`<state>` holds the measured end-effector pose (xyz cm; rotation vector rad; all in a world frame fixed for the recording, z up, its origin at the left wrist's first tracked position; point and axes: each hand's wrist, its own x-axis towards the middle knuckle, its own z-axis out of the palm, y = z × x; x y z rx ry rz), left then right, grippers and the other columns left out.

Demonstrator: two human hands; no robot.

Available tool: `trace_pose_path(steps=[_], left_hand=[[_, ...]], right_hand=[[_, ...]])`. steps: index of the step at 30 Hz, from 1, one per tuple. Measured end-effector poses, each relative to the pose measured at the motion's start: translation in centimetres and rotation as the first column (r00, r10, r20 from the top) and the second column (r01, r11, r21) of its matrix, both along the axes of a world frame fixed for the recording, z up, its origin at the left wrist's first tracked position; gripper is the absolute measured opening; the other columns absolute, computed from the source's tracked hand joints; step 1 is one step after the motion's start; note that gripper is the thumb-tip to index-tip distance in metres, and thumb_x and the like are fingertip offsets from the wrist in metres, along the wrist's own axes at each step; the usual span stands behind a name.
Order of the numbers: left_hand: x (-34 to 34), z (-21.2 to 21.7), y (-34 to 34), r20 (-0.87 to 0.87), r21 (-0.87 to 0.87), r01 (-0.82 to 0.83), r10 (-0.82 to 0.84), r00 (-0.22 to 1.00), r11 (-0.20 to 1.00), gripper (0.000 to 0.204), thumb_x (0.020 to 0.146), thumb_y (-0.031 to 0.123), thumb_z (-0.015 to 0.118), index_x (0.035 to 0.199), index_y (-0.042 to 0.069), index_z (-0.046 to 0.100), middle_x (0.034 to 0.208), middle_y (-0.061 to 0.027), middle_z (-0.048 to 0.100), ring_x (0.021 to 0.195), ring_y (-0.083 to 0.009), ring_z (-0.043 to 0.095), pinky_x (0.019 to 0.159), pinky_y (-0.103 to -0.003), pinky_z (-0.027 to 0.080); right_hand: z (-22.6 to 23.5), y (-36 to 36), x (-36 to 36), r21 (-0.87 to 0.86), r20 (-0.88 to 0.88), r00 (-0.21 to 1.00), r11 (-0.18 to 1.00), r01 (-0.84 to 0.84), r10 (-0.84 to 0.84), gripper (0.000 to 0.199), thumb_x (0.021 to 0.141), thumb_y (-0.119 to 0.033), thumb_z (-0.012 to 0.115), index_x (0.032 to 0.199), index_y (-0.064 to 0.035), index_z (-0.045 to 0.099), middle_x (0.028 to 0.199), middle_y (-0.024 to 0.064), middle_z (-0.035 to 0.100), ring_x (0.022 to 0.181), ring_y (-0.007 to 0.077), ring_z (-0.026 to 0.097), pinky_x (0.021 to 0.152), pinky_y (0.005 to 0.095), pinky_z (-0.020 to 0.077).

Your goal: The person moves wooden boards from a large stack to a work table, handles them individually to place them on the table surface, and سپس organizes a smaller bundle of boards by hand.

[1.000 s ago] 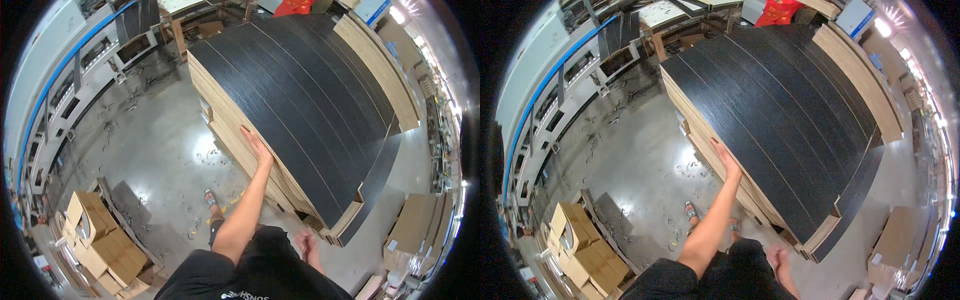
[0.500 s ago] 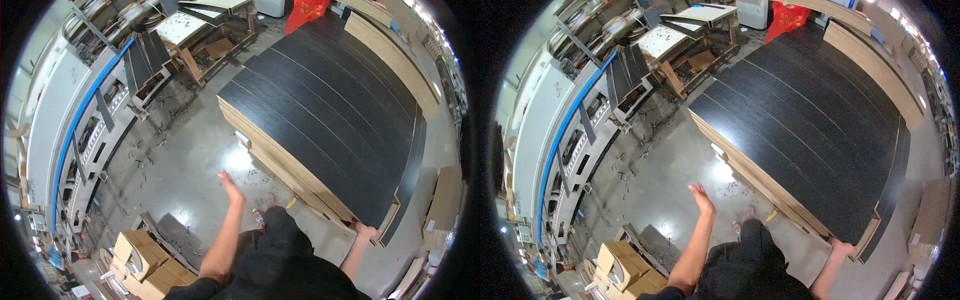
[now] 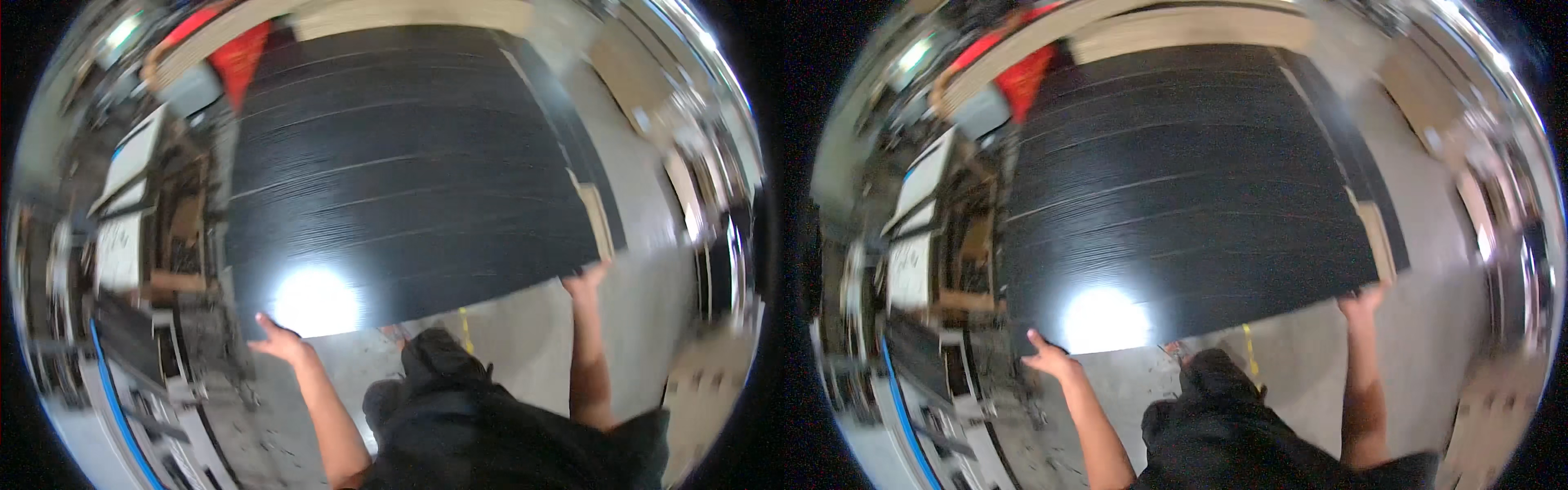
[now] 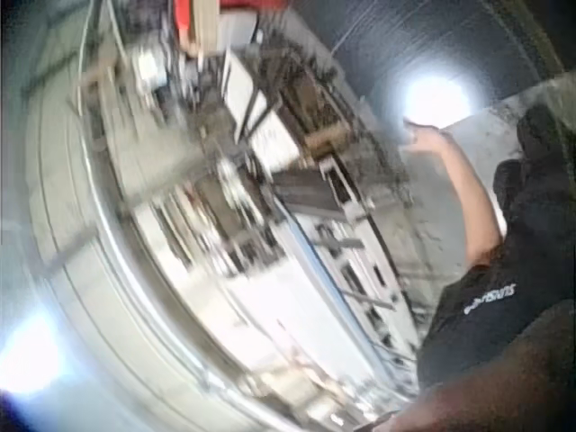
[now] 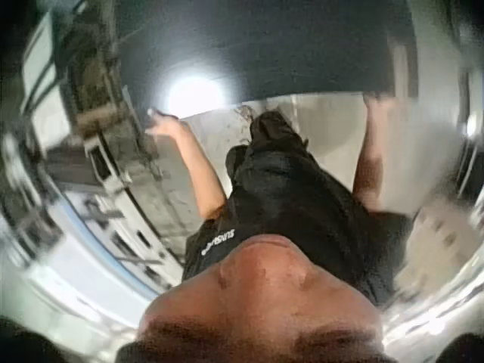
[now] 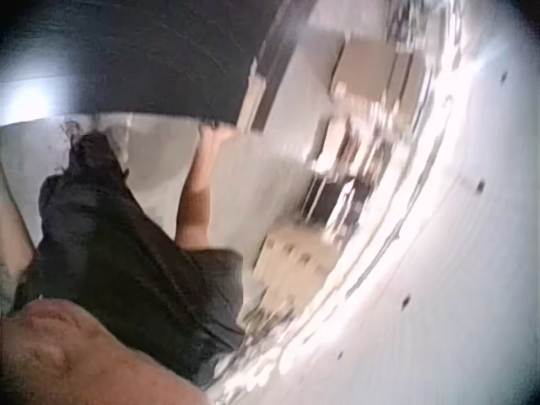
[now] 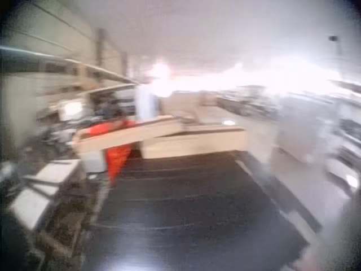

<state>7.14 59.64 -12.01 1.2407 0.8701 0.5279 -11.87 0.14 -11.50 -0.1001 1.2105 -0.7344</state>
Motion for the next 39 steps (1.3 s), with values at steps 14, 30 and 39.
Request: trace_pose_path(steps=[14, 30, 39], left_hand=[[-2.8, -0.5, 3.6, -0.223, 0.013, 0.266, -0.256, 0.941, 0.964, 0.119, 0.102, 0.068, 0.056, 0.164, 0.005, -0.024, 0.174, -0.0288, -0.004, 0.159, -0.0415, 0.023, 0.13, -0.052, 0.026], [-3.0, -1.2, 12.2, -0.24, 0.469, 0.494, -0.433, 0.869, 0.732, 0.082, 0.112, 0.052, 0.047, 0.165, -0.005, 0.021, 0.169, -0.0261, 0.024, 0.155, -0.0383, 0.031, 0.127, -0.048, 0.025], [-1.6, -1.2, 22.5, -0.179, 0.591, 0.73, -0.828, 0.532, 0.342, 0.053, 0.112, 0.029, 0.051, 0.15, -0.007, 0.048, 0.146, -0.0259, 0.06, 0.121, -0.0333, 0.063, 0.112, -0.042, 0.042]], right_hand=[[-5.8, 1.0, -0.1, -0.128, 0.029, 0.997, 0.989, 0.08, -0.077, 0.118, 0.092, -0.092, 0.01, 0.166, -0.0046, 0.031, 0.168, 0.013, 0.042, 0.155, 0.0372, 0.036, 0.13, 0.0553, 0.0171], [-8.2, 14.2, 2.1, -0.171, 0.227, 0.973, 0.983, 0.073, -0.032, 0.119, 0.091, -0.094, 0.023, 0.17, -0.0048, 0.018, 0.177, 0.0161, 0.018, 0.159, 0.0416, 0.023, 0.129, 0.061, 0.0181], [-2.8, 28.0, 9.5, -0.248, -0.047, 0.997, 0.968, 0.041, -0.054, 0.076, 0.109, -0.056, 0.039, 0.158, 0.0031, 0.043, 0.158, 0.021, 0.05, 0.141, 0.0376, 0.049, 0.122, 0.0491, 0.0374]])
